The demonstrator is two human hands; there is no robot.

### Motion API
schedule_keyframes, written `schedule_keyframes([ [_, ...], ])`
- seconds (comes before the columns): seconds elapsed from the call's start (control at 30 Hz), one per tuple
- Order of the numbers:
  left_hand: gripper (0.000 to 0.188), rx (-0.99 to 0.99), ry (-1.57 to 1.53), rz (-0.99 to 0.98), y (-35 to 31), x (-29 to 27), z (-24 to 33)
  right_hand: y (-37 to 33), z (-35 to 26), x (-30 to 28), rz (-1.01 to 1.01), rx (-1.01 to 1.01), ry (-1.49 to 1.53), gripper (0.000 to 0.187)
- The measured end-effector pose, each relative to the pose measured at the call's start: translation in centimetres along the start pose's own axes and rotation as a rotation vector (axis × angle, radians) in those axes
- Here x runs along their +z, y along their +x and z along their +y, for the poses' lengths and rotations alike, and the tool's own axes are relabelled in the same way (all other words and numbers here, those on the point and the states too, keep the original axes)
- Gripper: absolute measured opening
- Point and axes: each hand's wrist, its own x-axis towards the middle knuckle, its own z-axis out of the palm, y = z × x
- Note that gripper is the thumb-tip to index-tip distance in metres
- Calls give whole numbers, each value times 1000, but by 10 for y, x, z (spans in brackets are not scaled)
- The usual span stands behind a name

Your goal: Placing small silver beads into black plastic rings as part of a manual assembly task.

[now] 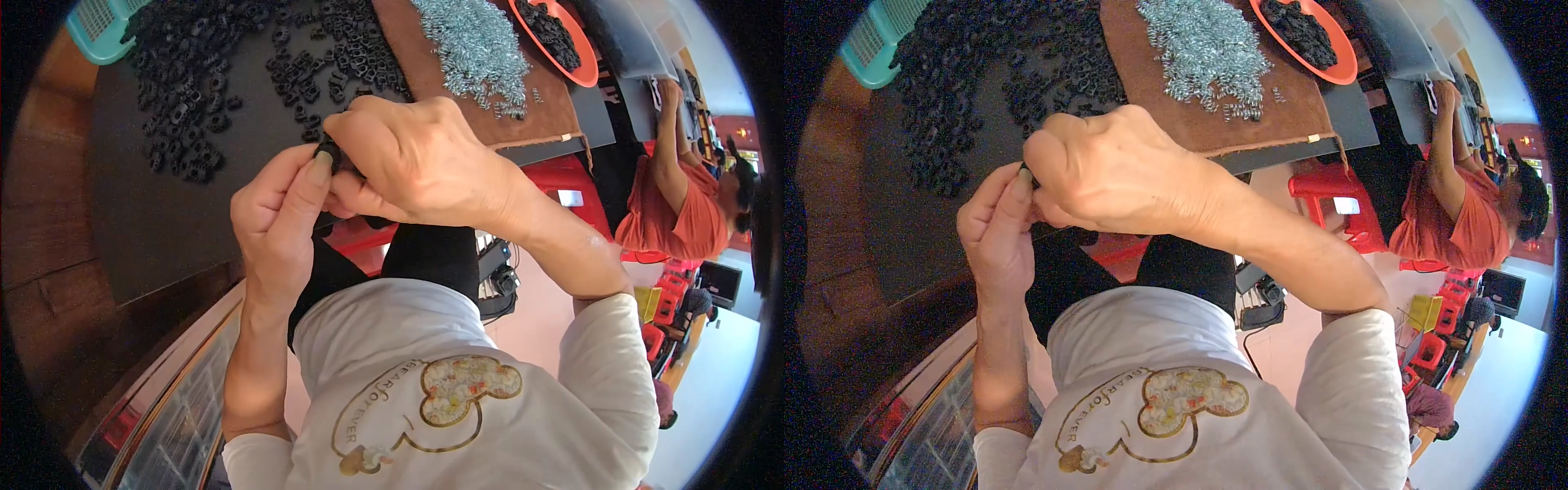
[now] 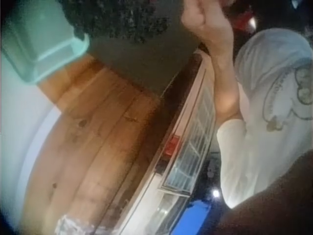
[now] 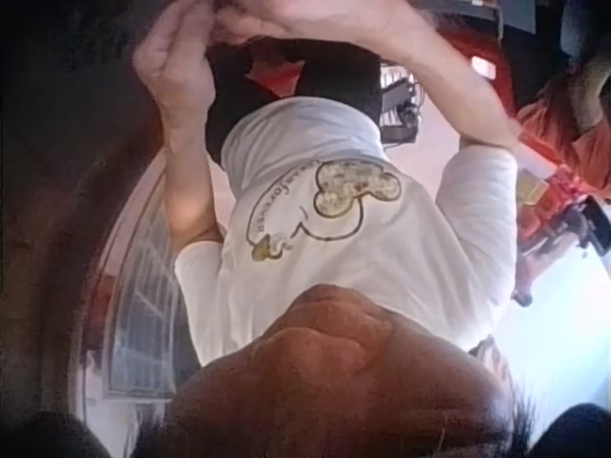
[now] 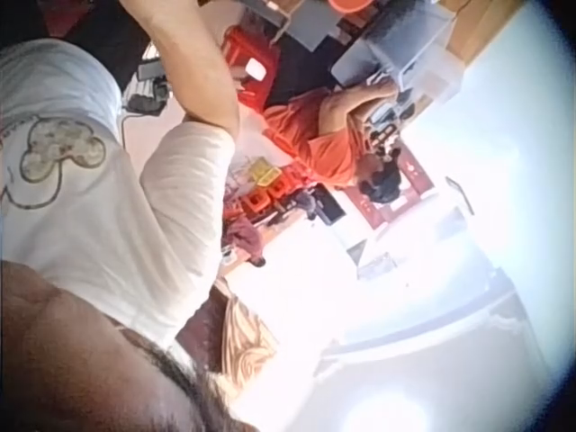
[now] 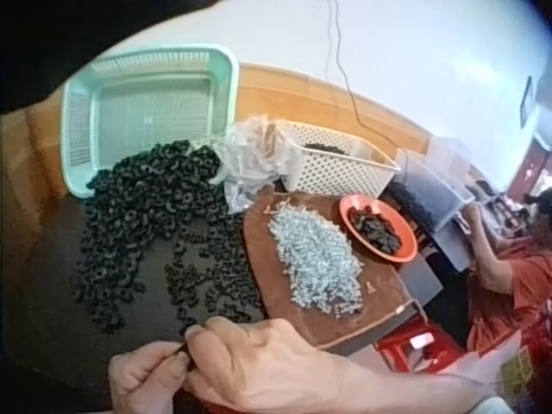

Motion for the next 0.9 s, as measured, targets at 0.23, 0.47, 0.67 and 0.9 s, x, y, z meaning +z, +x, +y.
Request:
schedule_keyframes([
  [0.23, 21, 19, -12, 11, -1, -2, -3, 1, -7, 1, -17, 5, 23, 25],
  [0.47, 22, -23, -112, 44, -4, 1, 0, 10, -1, -19, -67, 11, 64, 39],
  [0.67, 21, 46, -25, 27, -2, 0, 2, 10, -6, -10, -86, -70, 41, 28],
  [0.9, 24, -51, -63, -23, -3, 1, 3, -3, 4, -22, 14, 10, 80, 26],
])
